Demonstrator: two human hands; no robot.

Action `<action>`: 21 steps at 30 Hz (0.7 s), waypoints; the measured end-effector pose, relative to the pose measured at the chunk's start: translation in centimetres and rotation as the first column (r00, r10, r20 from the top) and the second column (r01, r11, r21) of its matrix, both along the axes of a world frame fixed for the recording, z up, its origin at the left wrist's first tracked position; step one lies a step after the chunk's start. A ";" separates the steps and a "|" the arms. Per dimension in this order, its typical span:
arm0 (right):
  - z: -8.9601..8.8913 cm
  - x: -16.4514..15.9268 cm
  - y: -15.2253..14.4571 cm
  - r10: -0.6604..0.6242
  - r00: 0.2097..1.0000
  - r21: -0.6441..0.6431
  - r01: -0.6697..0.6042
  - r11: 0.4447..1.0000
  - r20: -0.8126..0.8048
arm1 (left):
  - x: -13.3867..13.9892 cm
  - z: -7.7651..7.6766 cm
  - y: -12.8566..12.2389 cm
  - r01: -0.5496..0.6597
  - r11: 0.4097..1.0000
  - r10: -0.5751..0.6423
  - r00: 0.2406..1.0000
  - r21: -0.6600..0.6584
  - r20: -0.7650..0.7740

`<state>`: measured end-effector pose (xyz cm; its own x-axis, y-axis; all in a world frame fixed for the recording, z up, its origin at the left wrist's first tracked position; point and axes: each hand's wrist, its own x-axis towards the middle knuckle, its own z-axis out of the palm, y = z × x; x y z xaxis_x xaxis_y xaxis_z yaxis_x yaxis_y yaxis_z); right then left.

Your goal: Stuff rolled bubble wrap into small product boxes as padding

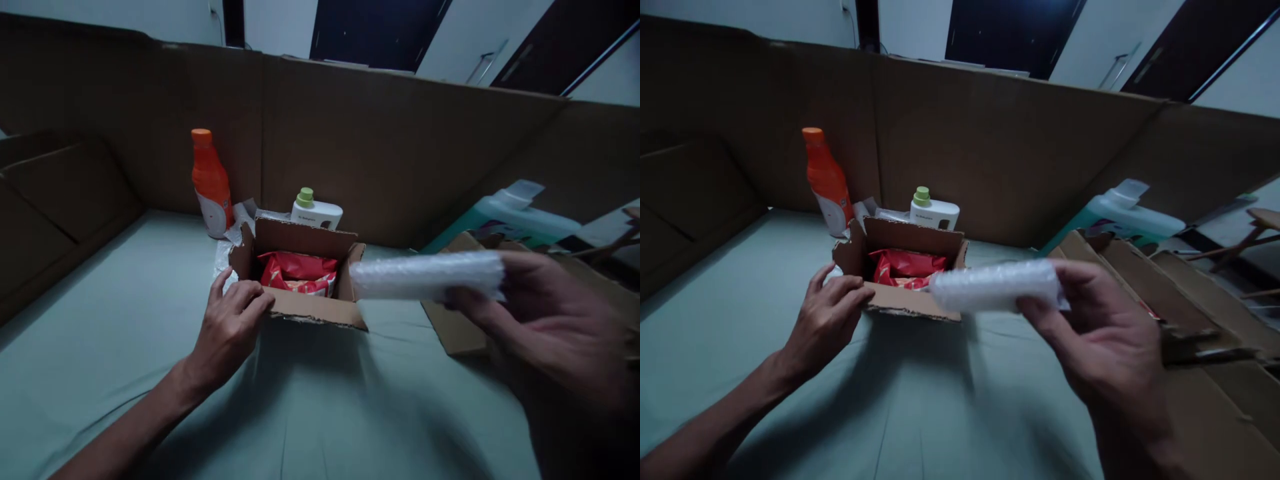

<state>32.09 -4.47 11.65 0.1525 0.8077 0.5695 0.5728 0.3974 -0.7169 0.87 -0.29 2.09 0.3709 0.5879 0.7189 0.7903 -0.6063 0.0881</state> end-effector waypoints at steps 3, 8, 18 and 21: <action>1.9 -0.8 3.6 0.039 0.978 0.001 -0.040 0.999 0.203 | -0.3 -1.2 -0.4 0.034 0.998 -0.037 0.998 0.046 0.048; 2.4 -5.9 8.8 0.347 0.870 -0.174 -0.304 0.937 0.350 | -0.4 -1.5 0.3 0.070 0.996 -0.075 0.992 0.047 0.098; -5.3 -15.6 16.4 0.704 0.284 -0.481 -0.562 0.672 0.651 | 0.0 -1.7 0.8 0.079 0.997 -0.078 0.979 0.005 0.186; -6.3 -16.3 16.9 0.668 0.200 -0.494 -0.529 0.689 0.717 | 0.0 -1.6 0.8 0.094 0.996 -0.092 0.977 -0.006 0.194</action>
